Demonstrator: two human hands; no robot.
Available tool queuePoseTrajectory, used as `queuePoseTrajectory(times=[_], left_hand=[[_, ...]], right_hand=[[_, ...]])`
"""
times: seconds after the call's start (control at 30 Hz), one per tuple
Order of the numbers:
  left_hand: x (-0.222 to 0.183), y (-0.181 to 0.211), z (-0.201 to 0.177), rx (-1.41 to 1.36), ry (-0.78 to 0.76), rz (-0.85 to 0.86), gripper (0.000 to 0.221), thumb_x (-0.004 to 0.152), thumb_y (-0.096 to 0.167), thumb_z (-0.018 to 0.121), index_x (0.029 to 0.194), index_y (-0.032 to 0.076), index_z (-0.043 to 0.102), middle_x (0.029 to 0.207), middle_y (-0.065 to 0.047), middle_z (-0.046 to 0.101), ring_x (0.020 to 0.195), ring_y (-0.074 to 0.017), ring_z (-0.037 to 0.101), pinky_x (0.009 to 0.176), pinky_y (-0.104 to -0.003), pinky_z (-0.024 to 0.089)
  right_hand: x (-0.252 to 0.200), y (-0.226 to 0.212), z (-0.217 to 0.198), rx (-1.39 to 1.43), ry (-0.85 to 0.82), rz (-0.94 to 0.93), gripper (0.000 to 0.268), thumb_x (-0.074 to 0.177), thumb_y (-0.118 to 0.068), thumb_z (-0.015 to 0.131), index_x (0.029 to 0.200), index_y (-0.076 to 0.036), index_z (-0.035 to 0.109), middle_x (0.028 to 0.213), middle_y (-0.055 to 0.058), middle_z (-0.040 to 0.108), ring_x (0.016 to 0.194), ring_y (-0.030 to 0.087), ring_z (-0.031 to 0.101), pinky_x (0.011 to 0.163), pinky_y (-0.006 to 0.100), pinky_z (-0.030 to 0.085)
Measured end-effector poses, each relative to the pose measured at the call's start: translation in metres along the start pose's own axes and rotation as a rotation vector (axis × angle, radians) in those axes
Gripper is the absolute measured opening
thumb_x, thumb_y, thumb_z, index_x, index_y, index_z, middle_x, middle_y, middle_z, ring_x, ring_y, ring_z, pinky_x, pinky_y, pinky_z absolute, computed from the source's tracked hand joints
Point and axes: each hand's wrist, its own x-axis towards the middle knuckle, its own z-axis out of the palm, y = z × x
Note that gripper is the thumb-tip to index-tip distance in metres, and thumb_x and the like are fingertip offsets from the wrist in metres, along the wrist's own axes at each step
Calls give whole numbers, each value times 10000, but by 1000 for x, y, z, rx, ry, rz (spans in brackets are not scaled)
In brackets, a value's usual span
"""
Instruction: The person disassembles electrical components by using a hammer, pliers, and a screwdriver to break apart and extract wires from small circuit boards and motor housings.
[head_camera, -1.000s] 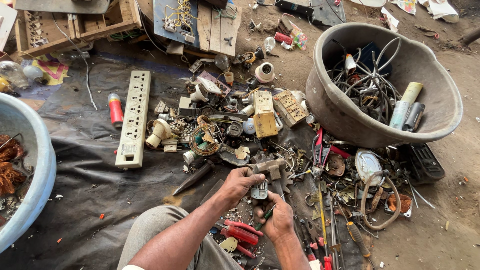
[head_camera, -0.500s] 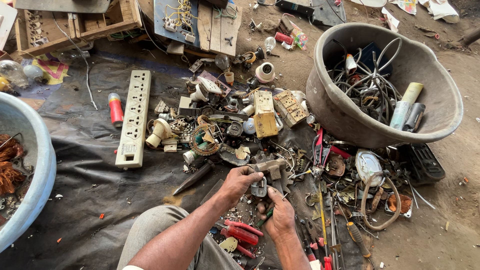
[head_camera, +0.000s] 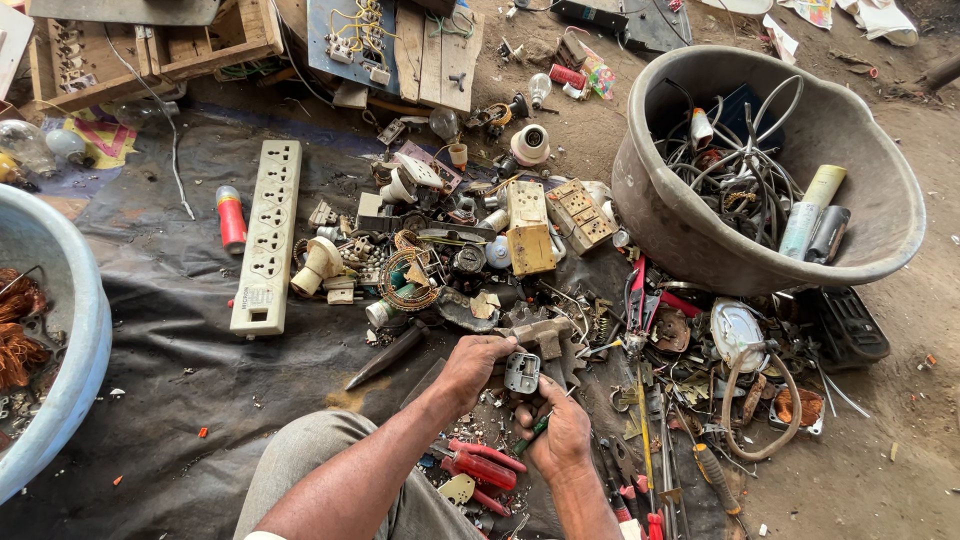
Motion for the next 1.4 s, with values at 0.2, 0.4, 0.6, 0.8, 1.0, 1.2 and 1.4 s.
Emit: queuePoseTrajectory(times=[0.2, 0.4, 0.6, 0.8, 1.0, 1.2, 1.4], left_hand=[[5, -5, -3, 21, -15, 62, 255, 975, 224, 668, 967, -22, 736, 851, -89, 726, 714, -171, 694, 679, -346, 595], [8, -9, -4, 58, 21, 67, 216, 949, 183, 700, 962, -31, 726, 842, -88, 720, 703, -160, 701, 680, -352, 623], [4, -4, -2, 68, 31, 36, 217, 936, 180, 692, 968, -33, 720, 859, -112, 735, 735, -183, 737, 744, -377, 668], [7, -6, -7, 370, 223, 93, 214, 904, 194, 746, 1031, 26, 783, 913, -97, 773, 743, -166, 727, 691, -307, 647], [12, 5, -16, 446, 556, 93, 212, 921, 216, 743, 1017, 31, 780, 900, -91, 787, 713, -149, 721, 635, -299, 601], [22, -1, -19, 157, 550, 95, 143, 912, 104, 748, 962, -29, 734, 879, -112, 762, 672, -182, 744, 567, -300, 627], [31, -3, -25, 154, 544, 146, 55, 875, -28, 728, 903, -39, 682, 881, -144, 751, 685, -185, 749, 564, -276, 623]], right_hand=[[1, 0, -3, 27, -15, 41, 303, 1041, -262, 457, 1059, -24, 643, 805, 105, 679, 532, 144, 553, 413, 264, 404], [1, -2, -2, 37, -2, 78, 306, 1047, -249, 445, 1056, -18, 646, 768, 104, 667, 489, 131, 548, 378, 252, 390], [-1, -3, 1, 2, 53, 70, 314, 1052, -240, 435, 1072, -9, 647, 757, 106, 669, 480, 122, 541, 375, 244, 384], [-4, -8, 11, -137, 161, 42, 289, 1028, -227, 432, 1098, -41, 642, 774, 108, 690, 481, 127, 550, 378, 248, 386], [-19, -9, 13, -1262, 240, 101, 312, 938, -95, 594, 1236, -115, 682, 912, 124, 743, 618, 162, 618, 537, 336, 528], [-37, -1, 19, -1642, 139, 27, 392, 919, -371, 683, 1245, -154, 694, 1210, 89, 717, 1103, 222, 691, 1009, 416, 565], [-11, -25, -4, -1836, 489, -54, 748, 834, -352, 780, 1434, -79, 427, 1222, 224, 618, 1045, 390, 662, 906, 520, 525]])
